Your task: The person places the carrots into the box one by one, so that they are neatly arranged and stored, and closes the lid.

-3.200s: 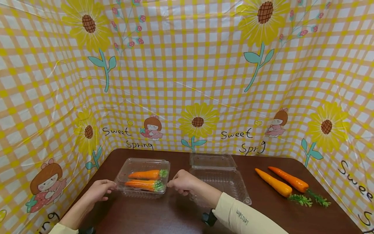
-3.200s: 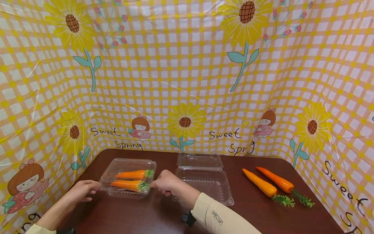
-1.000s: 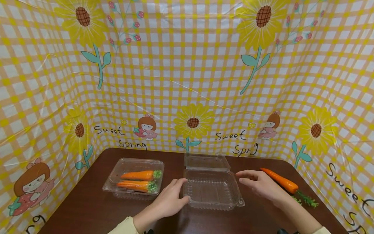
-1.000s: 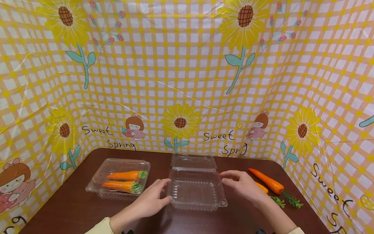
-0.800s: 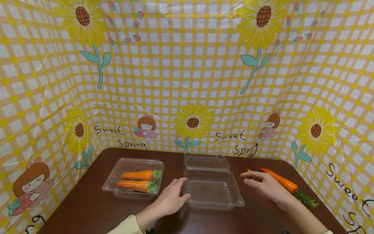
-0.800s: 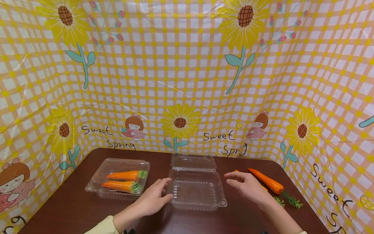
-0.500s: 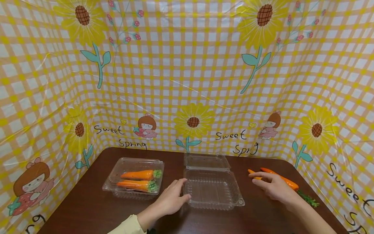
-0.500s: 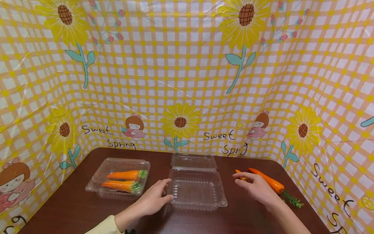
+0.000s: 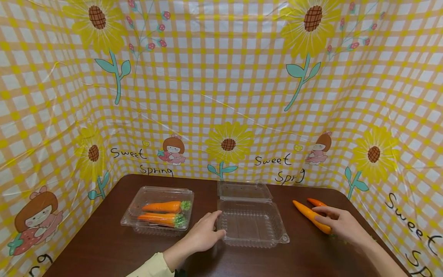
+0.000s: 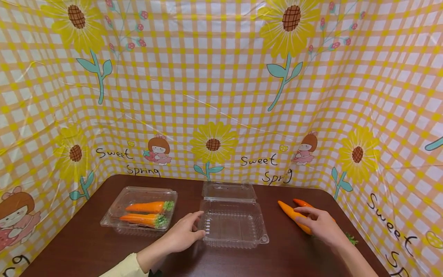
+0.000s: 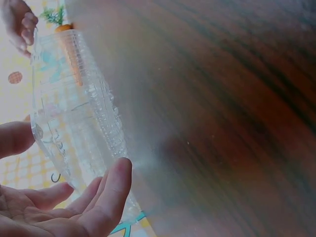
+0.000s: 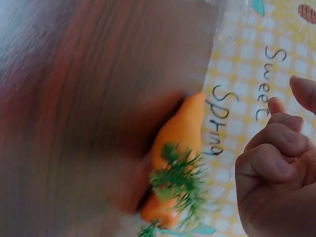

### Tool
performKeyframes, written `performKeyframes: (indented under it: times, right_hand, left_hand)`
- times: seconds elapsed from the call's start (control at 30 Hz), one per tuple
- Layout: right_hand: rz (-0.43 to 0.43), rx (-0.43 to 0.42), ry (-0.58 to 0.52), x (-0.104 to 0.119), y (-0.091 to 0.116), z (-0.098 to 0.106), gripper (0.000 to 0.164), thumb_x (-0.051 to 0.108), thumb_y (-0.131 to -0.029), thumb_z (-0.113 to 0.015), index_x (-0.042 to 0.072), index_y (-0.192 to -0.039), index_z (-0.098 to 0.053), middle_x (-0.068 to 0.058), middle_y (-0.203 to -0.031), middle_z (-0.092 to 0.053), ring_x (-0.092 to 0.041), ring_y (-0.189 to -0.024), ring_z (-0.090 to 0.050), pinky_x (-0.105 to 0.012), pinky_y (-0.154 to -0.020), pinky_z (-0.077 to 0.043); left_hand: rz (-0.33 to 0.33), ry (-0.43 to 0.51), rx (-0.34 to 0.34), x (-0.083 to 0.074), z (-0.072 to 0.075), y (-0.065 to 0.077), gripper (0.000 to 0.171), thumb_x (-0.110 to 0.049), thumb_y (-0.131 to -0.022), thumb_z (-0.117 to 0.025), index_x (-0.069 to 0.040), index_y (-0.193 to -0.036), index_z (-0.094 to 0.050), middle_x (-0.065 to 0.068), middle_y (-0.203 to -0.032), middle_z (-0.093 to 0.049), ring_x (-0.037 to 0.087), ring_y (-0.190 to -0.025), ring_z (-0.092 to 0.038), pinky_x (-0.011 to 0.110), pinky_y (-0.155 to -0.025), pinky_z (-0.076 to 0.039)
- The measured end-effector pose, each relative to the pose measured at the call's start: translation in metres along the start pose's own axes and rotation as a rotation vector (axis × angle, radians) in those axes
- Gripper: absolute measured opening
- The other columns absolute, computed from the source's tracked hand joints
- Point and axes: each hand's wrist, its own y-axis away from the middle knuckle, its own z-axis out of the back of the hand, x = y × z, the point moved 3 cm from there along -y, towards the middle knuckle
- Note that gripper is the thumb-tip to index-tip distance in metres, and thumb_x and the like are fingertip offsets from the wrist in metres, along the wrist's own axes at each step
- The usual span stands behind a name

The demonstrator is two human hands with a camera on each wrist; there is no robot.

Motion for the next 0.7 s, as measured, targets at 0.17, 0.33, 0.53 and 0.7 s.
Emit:
performKeyframes:
  times: [0.17, 0.33, 0.53, 0.7]
  right_hand:
    - [-0.008, -0.024, 0.009, -0.016, 0.000, 0.004, 0.059, 0.047, -0.100, -0.060, 0.006, -0.142, -0.058, -0.034, -0.146, -0.046, -0.033, -0.106, -0.059, -0.032, -0.072, -0.046]
    - [-0.037, -0.035, 0.003, -0.027, -0.001, 0.007, 0.061, 0.046, -0.098, -0.063, 0.003, -0.142, -0.057, -0.027, -0.131, -0.059, -0.014, -0.076, -0.048, -0.030, -0.060, -0.038]
    - [-0.094, -0.012, 0.019, -0.035, -0.007, 0.013, 0.067, 0.048, -0.097, -0.063, -0.001, -0.141, -0.056, -0.037, -0.140, -0.049, -0.031, -0.092, -0.059, -0.030, -0.065, -0.041]
    - [-0.131, 0.005, 0.056, -0.040, -0.010, 0.012, 0.072, 0.051, -0.095, -0.065, -0.004, -0.140, -0.056, -0.044, -0.149, -0.029, -0.052, -0.122, -0.050, -0.030, -0.074, -0.045]
  left_hand:
    - [0.002, 0.001, -0.002, 0.001, -0.001, -0.001, 0.067, -0.029, -0.094, -0.069, -0.007, -0.152, -0.043, 0.009, -0.121, -0.058, 0.017, -0.087, -0.051, 0.037, -0.069, -0.043]
    - [0.007, 0.012, 0.003, 0.002, -0.001, -0.001, 0.069, -0.029, -0.094, -0.069, -0.007, -0.153, -0.041, 0.013, -0.125, -0.059, 0.020, -0.094, -0.055, 0.043, -0.076, -0.047]
    - [0.016, 0.018, 0.010, 0.001, -0.001, 0.000, 0.070, -0.029, -0.094, -0.069, -0.006, -0.154, -0.039, 0.014, -0.126, -0.058, 0.021, -0.096, -0.055, 0.044, -0.078, -0.048]
    - [0.014, 0.014, 0.018, 0.002, -0.001, -0.001, 0.071, -0.029, -0.095, -0.069, -0.007, -0.155, -0.039, 0.013, -0.125, -0.058, 0.021, -0.096, -0.055, 0.044, -0.077, -0.047]
